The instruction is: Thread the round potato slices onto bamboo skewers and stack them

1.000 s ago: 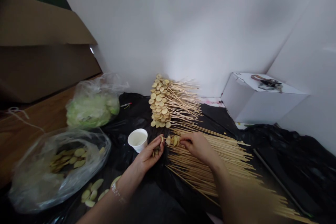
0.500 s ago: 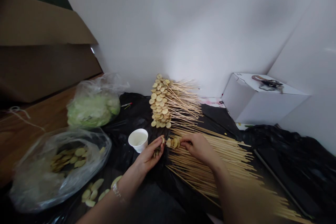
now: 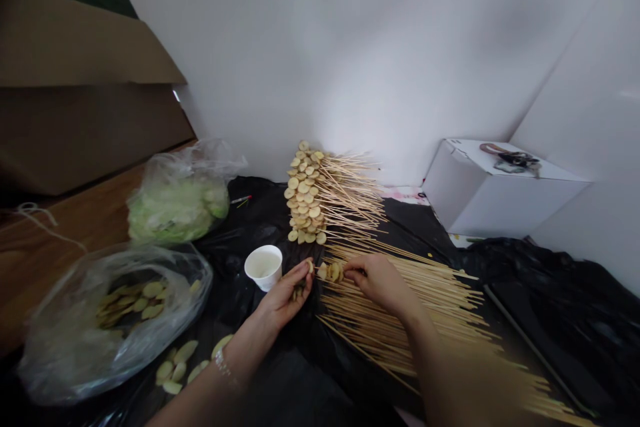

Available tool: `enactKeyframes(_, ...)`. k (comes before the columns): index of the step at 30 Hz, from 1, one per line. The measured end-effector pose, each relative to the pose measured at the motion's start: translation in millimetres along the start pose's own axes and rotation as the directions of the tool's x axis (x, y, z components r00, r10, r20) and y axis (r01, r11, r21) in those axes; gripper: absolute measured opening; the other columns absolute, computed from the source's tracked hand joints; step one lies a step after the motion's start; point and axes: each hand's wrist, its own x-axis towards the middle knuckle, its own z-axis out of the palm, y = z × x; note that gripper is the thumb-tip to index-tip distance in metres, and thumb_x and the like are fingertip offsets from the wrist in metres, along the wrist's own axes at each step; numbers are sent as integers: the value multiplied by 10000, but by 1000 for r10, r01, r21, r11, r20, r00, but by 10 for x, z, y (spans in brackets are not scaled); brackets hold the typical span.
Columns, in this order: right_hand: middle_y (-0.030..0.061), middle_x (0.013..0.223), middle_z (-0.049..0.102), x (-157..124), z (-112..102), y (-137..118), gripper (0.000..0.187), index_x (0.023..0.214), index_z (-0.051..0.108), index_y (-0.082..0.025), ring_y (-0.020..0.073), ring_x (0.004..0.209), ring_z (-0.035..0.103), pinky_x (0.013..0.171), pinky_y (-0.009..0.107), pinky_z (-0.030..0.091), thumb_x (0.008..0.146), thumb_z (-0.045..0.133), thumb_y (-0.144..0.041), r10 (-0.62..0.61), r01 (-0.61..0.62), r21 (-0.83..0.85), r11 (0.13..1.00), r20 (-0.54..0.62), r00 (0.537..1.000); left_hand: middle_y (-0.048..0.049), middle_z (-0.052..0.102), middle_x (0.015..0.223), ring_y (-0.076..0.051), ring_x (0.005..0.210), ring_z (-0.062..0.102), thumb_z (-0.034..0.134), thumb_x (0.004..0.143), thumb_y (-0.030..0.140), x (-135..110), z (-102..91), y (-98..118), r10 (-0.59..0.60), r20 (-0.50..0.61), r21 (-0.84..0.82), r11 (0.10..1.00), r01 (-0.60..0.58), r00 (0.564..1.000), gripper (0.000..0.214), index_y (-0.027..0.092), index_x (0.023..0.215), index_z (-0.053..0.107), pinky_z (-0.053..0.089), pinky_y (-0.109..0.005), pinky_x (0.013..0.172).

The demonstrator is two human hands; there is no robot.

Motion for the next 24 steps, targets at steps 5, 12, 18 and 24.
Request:
enactKeyframes(5, -11, 772, 706, 5, 22, -1, 214, 839, 732, -258, 147, 693, 607, 639, 235, 405, 843, 521, -229, -5, 5, -24, 1000, 4, 1000, -62, 674, 745, -78, 596, 636, 559, 806, -36, 18, -26, -4, 26, 15, 25, 999, -27, 1000, 166, 60, 865, 681, 541, -126, 558)
enactKeyframes(12, -1, 769, 705, 35, 84, 4, 237, 824, 730, -241, 150, 696, 601, 653, 233, 395, 850, 495, -219, -5, 7, -61, 998, 22, 1000, -58, 677, 747, -66, 590, 628, 569, 797, -40, 9, -28, -43, 91, -20, 46, 995, -90, 996, 155, 51, 834, 689, 532, -120, 566)
enactKeyframes(18, 20, 826, 717, 52, 142, -38, 246, 840, 725, -242, 165, 773, 625, 707, 237, 397, 864, 480, -233, 34, -33, -110, 993, 6, 999, -60, 681, 733, -62, 598, 623, 568, 796, -47, -15, -7, -70, 145, -31, 55, 988, -144, 989, 163, 57, 794, 693, 529, -120, 576)
enactKeyframes(24, 11, 820, 714, 48, 141, -71, 244, 836, 722, -251, 158, 757, 615, 675, 235, 380, 863, 480, -228, 21, -19, -105, 994, 17, 1000, -58, 685, 747, -64, 620, 625, 592, 791, -29, 2, -22, -95, 172, -40, 91, 982, -168, 984, 149, 70, 778, 703, 527, -126, 597)
